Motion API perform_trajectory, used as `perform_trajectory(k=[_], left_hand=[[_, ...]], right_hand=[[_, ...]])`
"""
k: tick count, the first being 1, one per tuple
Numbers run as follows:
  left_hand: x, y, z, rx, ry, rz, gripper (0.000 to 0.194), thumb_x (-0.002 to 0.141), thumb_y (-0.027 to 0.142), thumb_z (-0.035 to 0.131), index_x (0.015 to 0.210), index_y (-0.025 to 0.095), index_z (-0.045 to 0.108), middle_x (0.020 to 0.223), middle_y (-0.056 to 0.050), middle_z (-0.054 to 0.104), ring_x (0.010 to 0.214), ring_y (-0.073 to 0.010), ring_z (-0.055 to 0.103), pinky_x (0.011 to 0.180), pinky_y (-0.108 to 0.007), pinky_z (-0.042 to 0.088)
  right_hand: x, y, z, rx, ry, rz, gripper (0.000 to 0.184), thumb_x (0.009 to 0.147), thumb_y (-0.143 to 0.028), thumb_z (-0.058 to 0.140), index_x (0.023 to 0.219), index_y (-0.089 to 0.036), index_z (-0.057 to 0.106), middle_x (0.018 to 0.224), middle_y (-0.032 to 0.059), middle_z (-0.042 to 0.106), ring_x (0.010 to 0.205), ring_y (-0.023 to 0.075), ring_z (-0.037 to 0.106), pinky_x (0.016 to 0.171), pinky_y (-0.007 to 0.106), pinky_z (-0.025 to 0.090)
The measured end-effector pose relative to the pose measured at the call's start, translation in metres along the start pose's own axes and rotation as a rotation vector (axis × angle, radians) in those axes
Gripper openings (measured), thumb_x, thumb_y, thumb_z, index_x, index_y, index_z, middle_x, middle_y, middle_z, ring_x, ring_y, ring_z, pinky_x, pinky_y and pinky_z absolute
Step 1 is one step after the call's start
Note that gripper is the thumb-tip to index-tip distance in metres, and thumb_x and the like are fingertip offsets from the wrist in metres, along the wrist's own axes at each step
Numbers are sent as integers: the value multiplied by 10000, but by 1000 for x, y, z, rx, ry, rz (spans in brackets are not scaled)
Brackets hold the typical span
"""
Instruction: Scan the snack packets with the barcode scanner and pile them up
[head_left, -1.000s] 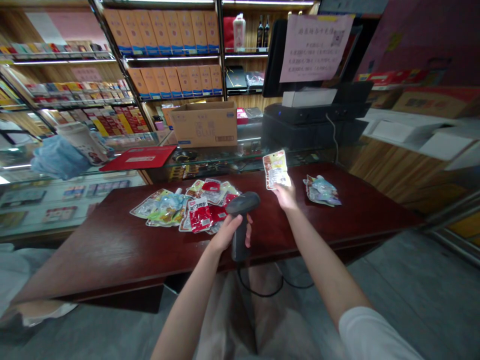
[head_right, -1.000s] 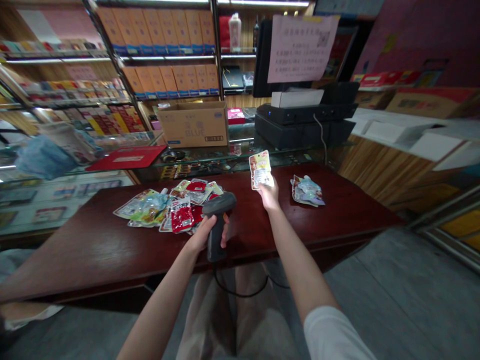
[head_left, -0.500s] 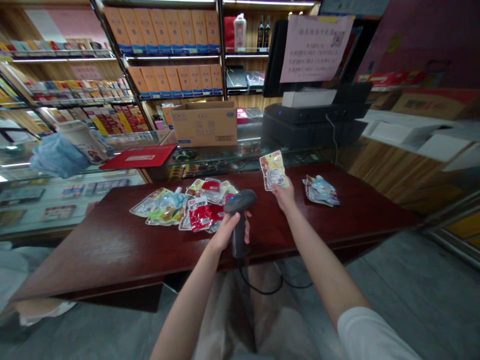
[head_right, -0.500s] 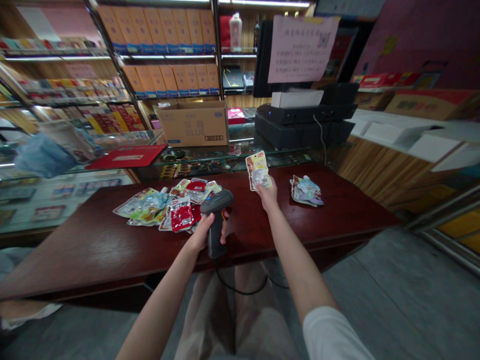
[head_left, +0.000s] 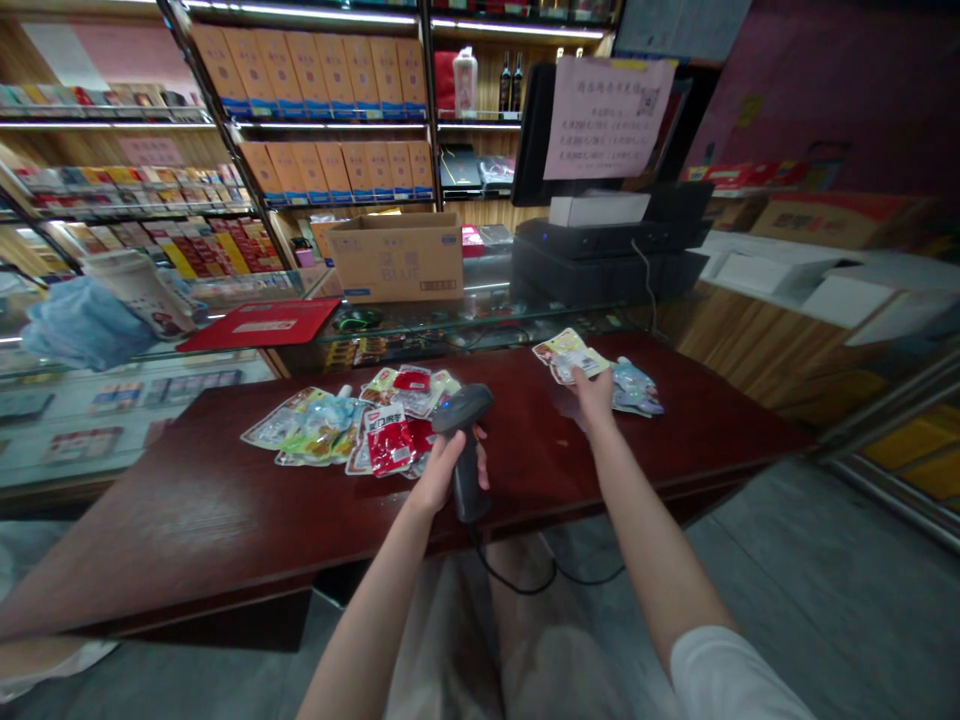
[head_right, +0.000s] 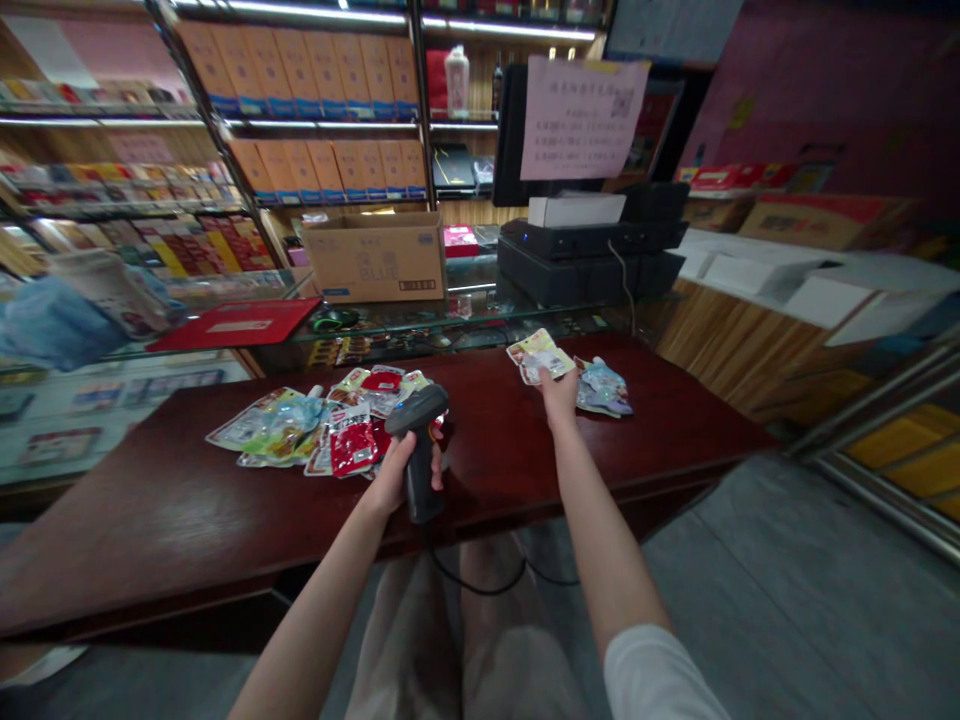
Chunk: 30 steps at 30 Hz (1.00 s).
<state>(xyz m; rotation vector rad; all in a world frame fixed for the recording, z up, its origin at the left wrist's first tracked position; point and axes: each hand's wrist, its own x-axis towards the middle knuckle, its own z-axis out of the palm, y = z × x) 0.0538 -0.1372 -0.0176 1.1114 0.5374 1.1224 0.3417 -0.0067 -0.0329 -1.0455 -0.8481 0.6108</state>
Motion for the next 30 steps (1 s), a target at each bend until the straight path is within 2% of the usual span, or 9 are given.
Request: perform_trajectory(k=[2,4,7,10,13,18,23,26,30], left_hand=[[-1,1,1,-3,8,1,570,832,678,603,1034,150,535,624,6,625,440,-145,600,445,-251,482],[-2,2,2,-1,7,0,564,831,672,609,1031,150,539,626,9,622,442,-143,600,452,-253,488],[-3,4,4,5,-3,-3,555,825,668,620,1023,156,543,634,8,626,444,-141,601,452,-249,486],[-3,3,4,7,-25,5,542,835,661,615,1023,157,544,640,3,635,451,-142,607,457,-248,489],[-3,1,3,10,-42,7,541,844,657,608,1033,154,545,648,-1,637,460,-148,613,467,-258,498],[-5,2,4,10,-30,4,555,831,667,619,1035,156,539,654,4,629,461,-148,611,465,-257,486],[-7,5,4,3,-33,40,567,822,675,623,1036,158,534,658,4,631,454,-147,611,461,-258,486],[-11,5,0,-5,-13,71,555,829,664,620,1038,158,535,650,6,626,448,-148,606,460,-266,495],[-25,10,-6,-53,21,97,552,818,666,624,1033,166,530,630,20,608,425,-140,584,442,-266,488]], right_hand=[[10,-9,-24,-217,149,-79,643,654,-258,681,1261,-230,470,1241,106,645,1044,244,659,879,411,558],[18,-19,-48,-447,213,-122,646,667,-242,662,1281,-222,463,1249,122,637,1045,256,652,931,428,520],[24,-29,-77,-785,221,-73,545,702,-284,655,1223,-203,521,1164,141,662,1008,298,639,951,470,476],[23,-27,-92,-1029,178,-50,506,724,-325,649,1199,-183,545,1117,166,659,1017,333,597,945,497,445],[18,-16,-97,-1166,166,-102,500,714,-329,654,1179,-168,567,1217,205,601,1109,363,528,973,528,395],[13,-6,-96,-1256,180,-154,478,739,-366,636,1166,-153,608,1347,228,481,1181,401,434,968,569,339],[5,-9,-91,-1312,115,-268,509,804,-343,584,1290,-192,570,1348,199,465,1191,383,406,966,577,318],[0,-10,-90,-1329,59,-352,410,847,-337,537,1227,-212,627,1350,177,466,1191,372,406,979,588,302],[-1,-10,-88,-1340,3,-369,356,864,-364,515,1115,-178,688,1352,184,495,1209,380,406,1014,600,279]])
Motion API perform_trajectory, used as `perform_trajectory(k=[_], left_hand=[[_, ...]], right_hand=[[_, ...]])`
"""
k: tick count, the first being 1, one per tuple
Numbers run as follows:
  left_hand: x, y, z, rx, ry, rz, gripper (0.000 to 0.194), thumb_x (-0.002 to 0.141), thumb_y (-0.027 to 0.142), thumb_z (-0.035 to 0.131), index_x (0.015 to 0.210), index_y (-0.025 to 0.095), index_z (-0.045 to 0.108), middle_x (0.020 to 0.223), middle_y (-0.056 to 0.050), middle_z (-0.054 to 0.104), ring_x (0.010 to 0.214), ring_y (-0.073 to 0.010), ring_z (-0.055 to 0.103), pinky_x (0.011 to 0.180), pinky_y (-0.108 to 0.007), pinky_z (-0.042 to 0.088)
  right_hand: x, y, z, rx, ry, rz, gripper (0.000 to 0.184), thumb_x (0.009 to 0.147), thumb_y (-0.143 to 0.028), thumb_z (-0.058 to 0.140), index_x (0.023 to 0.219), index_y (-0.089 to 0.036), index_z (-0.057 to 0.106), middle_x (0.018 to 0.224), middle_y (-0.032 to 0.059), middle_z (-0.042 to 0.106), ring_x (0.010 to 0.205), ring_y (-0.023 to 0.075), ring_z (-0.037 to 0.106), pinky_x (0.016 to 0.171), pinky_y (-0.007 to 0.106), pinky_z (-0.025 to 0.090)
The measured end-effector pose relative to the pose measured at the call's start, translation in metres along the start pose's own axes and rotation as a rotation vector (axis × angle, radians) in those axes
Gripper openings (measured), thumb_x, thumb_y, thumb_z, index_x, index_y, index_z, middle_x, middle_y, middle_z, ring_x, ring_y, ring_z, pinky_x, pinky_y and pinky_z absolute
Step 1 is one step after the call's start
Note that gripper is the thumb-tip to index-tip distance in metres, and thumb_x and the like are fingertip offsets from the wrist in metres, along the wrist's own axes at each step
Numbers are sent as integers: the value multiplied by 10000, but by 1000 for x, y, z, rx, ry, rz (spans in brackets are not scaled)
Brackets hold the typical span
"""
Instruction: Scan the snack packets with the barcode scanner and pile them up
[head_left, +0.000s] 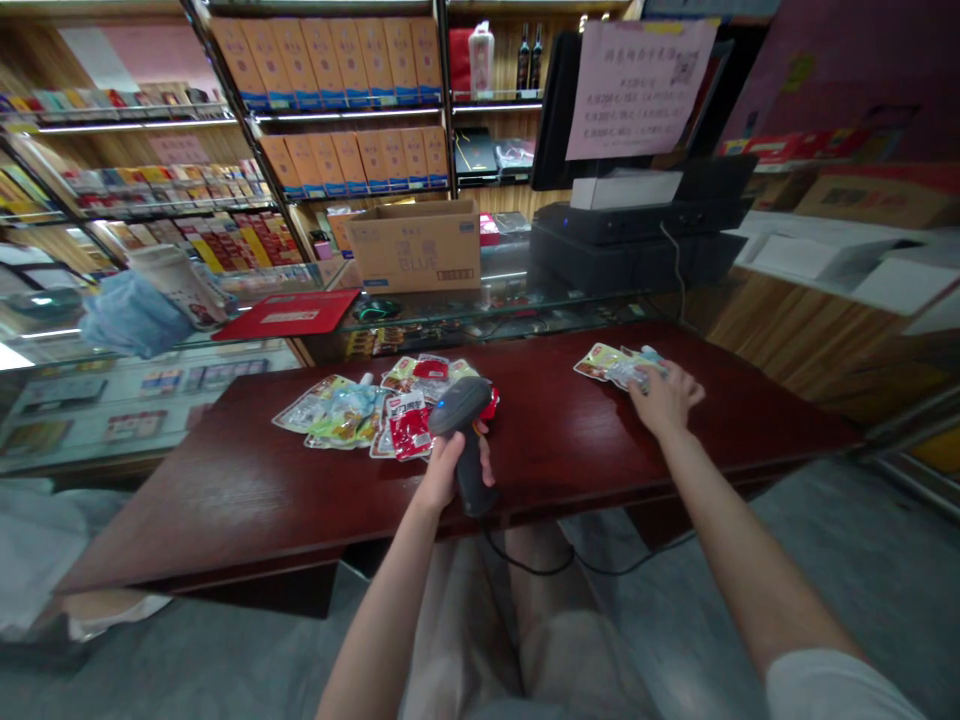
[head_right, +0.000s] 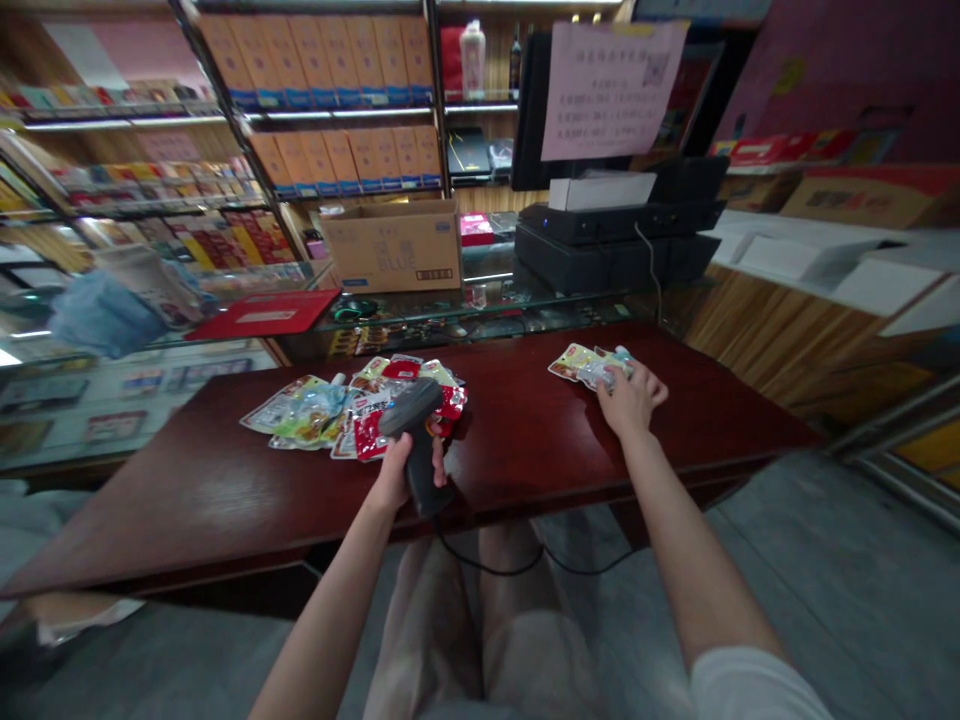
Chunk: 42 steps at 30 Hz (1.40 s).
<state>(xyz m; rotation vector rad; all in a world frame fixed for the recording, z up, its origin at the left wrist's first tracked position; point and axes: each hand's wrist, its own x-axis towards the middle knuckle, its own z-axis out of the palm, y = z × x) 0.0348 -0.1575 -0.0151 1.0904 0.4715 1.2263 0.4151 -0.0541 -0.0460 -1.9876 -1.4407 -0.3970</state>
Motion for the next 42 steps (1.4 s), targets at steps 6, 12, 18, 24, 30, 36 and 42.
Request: perform_trajectory(k=[6,12,18,24,30,36,42], left_hand=[[-24,14,-7,-21,46,28,530,815,658,632,1018,179,531,617,29,597,427,-135,574,472,-280,502],[-33,11,-19,-1,150,82,523,821,648,630,1019,173,536,611,36,590,412,-119,561,431,-240,459],[-31,11,-31,32,203,100,518,825,640,632,1004,165,531,605,41,589,416,-126,576,440,-243,479],[-27,12,-35,42,276,108,522,817,640,645,989,161,532,618,30,608,417,-131,589,435,-244,478],[-27,12,-32,59,300,89,528,805,650,652,981,168,529,602,38,595,407,-131,581,423,-244,482],[-27,13,-33,37,301,79,547,806,668,635,990,164,527,613,37,591,416,-124,578,425,-238,477],[-26,13,-31,25,285,79,536,810,653,642,1002,167,525,613,41,592,423,-134,593,435,-247,486]], right_hand=[[-6,-33,0,113,-3,-95,378,857,-403,532,1134,-181,660,1351,170,543,1237,376,429,1058,607,241],[-39,-124,3,454,-133,-298,305,833,-350,602,1117,-245,635,1194,97,668,1147,309,553,1095,540,236],[-44,-216,7,685,-350,-339,312,830,-328,651,1133,-258,628,1075,56,734,1070,265,645,1085,511,261],[-27,-291,26,568,-601,-289,449,893,-482,604,1269,-237,594,1214,88,718,1157,262,647,1053,444,346],[-13,-326,49,376,-780,-170,617,866,-631,588,1250,-149,618,1332,213,649,1284,358,573,1097,546,315],[-2,-327,70,872,-849,98,558,604,-368,876,1076,-153,670,1129,152,739,1160,351,641,1029,509,432],[2,-313,69,1150,-831,174,363,564,-117,781,891,-170,633,851,40,740,829,217,702,836,380,555]])
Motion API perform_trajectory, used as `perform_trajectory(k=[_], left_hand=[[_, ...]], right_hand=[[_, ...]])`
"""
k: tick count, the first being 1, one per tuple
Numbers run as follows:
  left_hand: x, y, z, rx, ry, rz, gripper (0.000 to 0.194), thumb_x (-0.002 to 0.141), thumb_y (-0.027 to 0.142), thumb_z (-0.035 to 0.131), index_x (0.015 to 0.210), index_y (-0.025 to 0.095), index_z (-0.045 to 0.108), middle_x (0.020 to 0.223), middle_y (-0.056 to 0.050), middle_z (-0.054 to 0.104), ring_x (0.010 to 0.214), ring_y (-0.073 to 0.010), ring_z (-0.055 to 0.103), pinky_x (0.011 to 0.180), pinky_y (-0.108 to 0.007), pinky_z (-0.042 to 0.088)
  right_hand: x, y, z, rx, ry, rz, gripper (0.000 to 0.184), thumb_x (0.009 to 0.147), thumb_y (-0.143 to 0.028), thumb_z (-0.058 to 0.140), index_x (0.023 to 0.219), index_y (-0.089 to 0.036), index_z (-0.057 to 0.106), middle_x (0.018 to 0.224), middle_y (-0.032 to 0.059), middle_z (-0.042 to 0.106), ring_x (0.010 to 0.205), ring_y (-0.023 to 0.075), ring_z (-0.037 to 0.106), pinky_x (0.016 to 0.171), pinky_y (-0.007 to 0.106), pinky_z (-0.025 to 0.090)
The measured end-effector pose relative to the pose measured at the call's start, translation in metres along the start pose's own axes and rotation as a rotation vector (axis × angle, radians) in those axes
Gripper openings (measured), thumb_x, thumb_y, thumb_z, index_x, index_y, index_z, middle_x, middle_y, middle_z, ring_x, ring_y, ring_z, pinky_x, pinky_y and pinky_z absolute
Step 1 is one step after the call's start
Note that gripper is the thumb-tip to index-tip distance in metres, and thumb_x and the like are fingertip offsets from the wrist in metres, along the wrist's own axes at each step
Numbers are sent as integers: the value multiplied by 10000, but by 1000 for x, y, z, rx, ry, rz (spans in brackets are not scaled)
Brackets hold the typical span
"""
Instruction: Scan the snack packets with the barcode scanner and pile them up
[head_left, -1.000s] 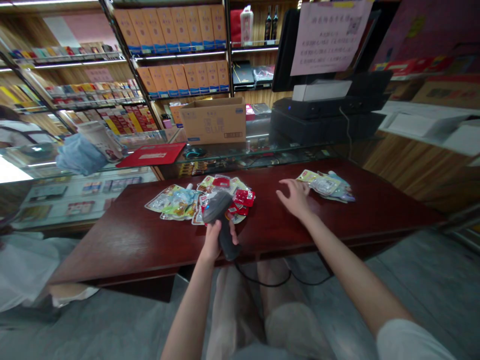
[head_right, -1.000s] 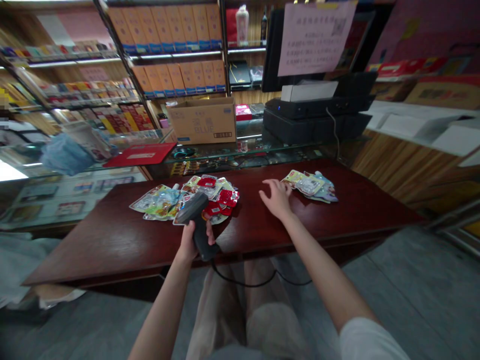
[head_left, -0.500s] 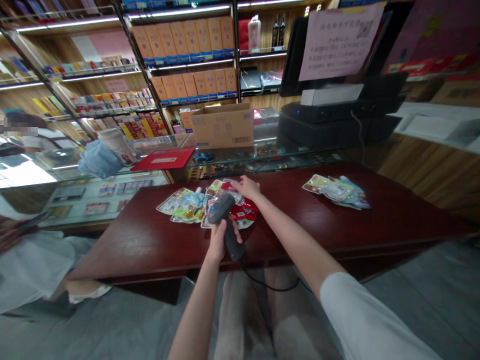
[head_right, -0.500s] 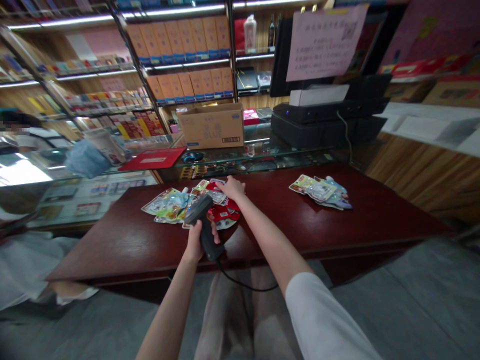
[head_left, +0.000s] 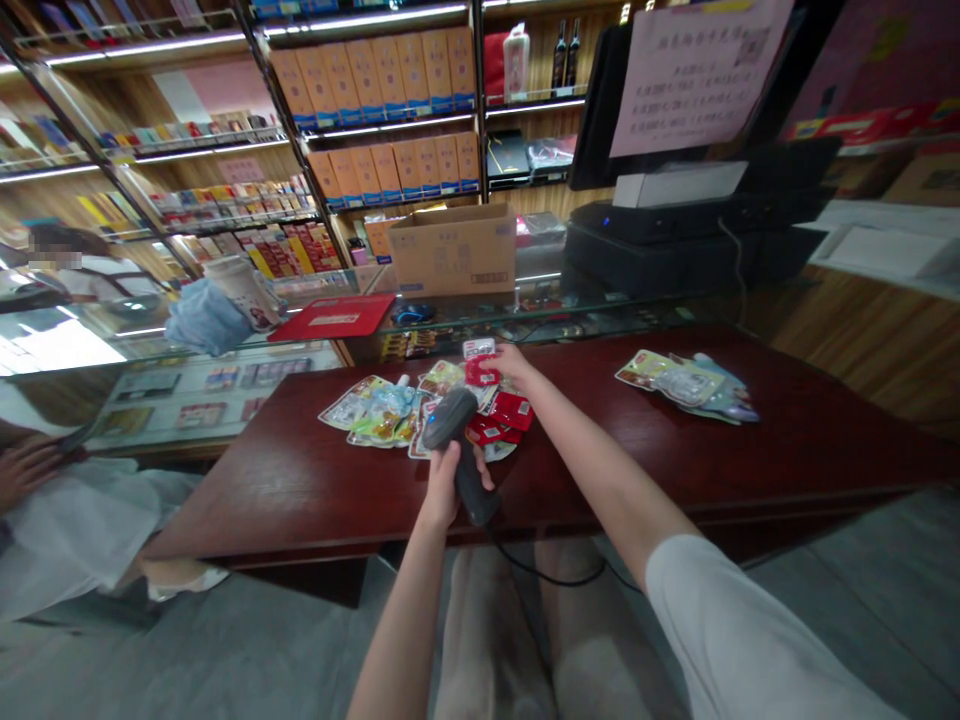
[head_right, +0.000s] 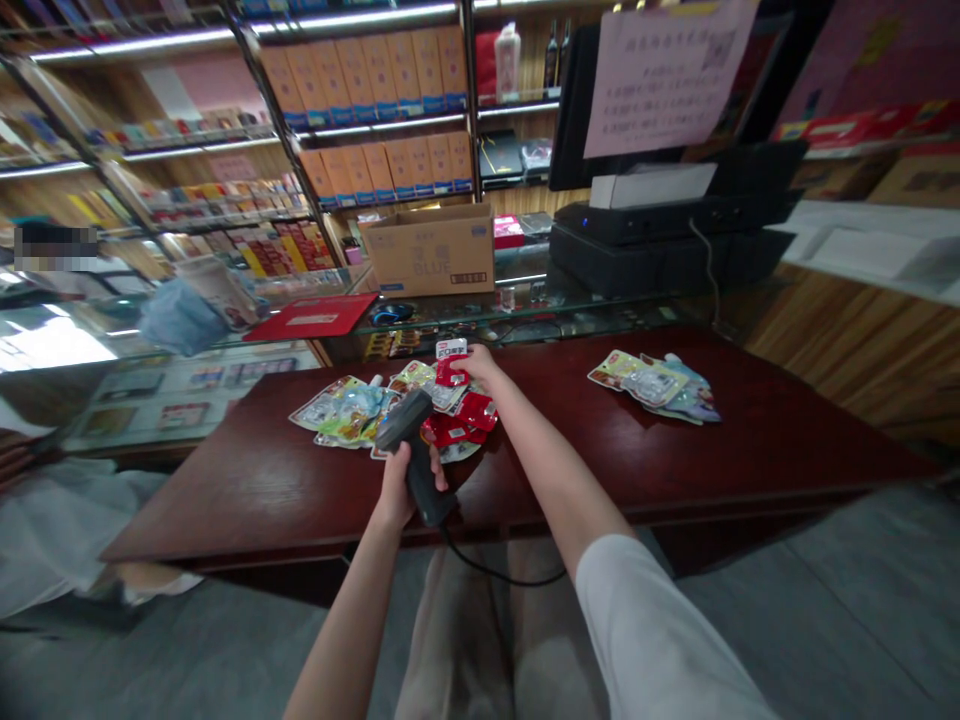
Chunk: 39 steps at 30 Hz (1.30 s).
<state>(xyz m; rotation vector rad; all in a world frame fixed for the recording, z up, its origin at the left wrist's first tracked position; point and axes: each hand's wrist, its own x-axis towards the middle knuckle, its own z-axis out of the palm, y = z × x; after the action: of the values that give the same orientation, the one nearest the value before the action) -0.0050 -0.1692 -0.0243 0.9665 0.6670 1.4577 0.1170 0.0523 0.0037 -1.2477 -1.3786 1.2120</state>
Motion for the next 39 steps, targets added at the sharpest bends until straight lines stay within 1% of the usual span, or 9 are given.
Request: perform_trajectory(k=[4,7,9,15,19,23,28,34,39], left_hand=[[-2,1,-1,-4,-10,3,535,808,650,650,992,163,529,614,37,596,423,-135,594,435,-248,487],[-4,5,0,9,-28,-23,529,814,643,654,999,164,525,618,32,605,436,-136,602,447,-248,496],[-4,9,5,17,-46,-57,515,819,637,653,983,166,523,633,21,618,452,-142,612,451,-251,498],[12,15,39,65,-153,-168,541,771,644,697,948,161,531,632,11,621,449,-147,608,440,-253,477],[23,7,59,155,-210,-230,532,813,625,667,1003,141,556,645,5,632,456,-132,602,449,-234,463],[27,-11,66,138,-264,-276,557,788,663,666,970,151,547,620,17,617,429,-125,580,423,-224,445],[25,-25,64,73,-293,-328,576,771,696,661,944,161,536,612,18,608,411,-121,572,387,-208,416],[21,-27,61,73,-301,-338,577,777,697,654,942,155,547,606,7,616,402,-130,572,371,-214,412],[19,-25,63,125,-315,-365,584,769,703,655,916,146,562,594,1,620,409,-134,576,383,-219,422]], right_hand=[[-7,0,-27,138,15,-65,348,582,-113,694,905,-201,601,863,-13,718,836,173,679,883,359,540],[-12,2,-55,301,14,-135,387,566,-173,726,920,-226,580,881,-29,707,882,181,664,924,391,524],[-18,3,-76,348,28,-166,432,557,-224,758,948,-243,577,906,-35,700,906,188,656,914,396,528],[-43,1,-138,342,152,-157,497,584,-348,800,1037,-271,610,935,-24,713,861,203,665,739,350,552],[-61,9,-165,340,255,-200,469,568,-369,815,988,-244,648,941,-5,729,876,210,674,761,347,552],[-69,27,-176,360,311,-219,440,578,-397,808,956,-242,646,940,1,739,921,226,690,839,380,550],[-70,45,-179,397,357,-167,472,548,-383,813,968,-248,646,906,-8,744,908,234,701,869,401,555],[-73,45,-176,382,317,-157,468,568,-381,807,984,-244,645,944,6,751,960,252,702,894,410,546],[-78,44,-173,402,259,-208,431,614,-383,791,991,-222,659,968,30,755,954,257,704,904,417,537]])
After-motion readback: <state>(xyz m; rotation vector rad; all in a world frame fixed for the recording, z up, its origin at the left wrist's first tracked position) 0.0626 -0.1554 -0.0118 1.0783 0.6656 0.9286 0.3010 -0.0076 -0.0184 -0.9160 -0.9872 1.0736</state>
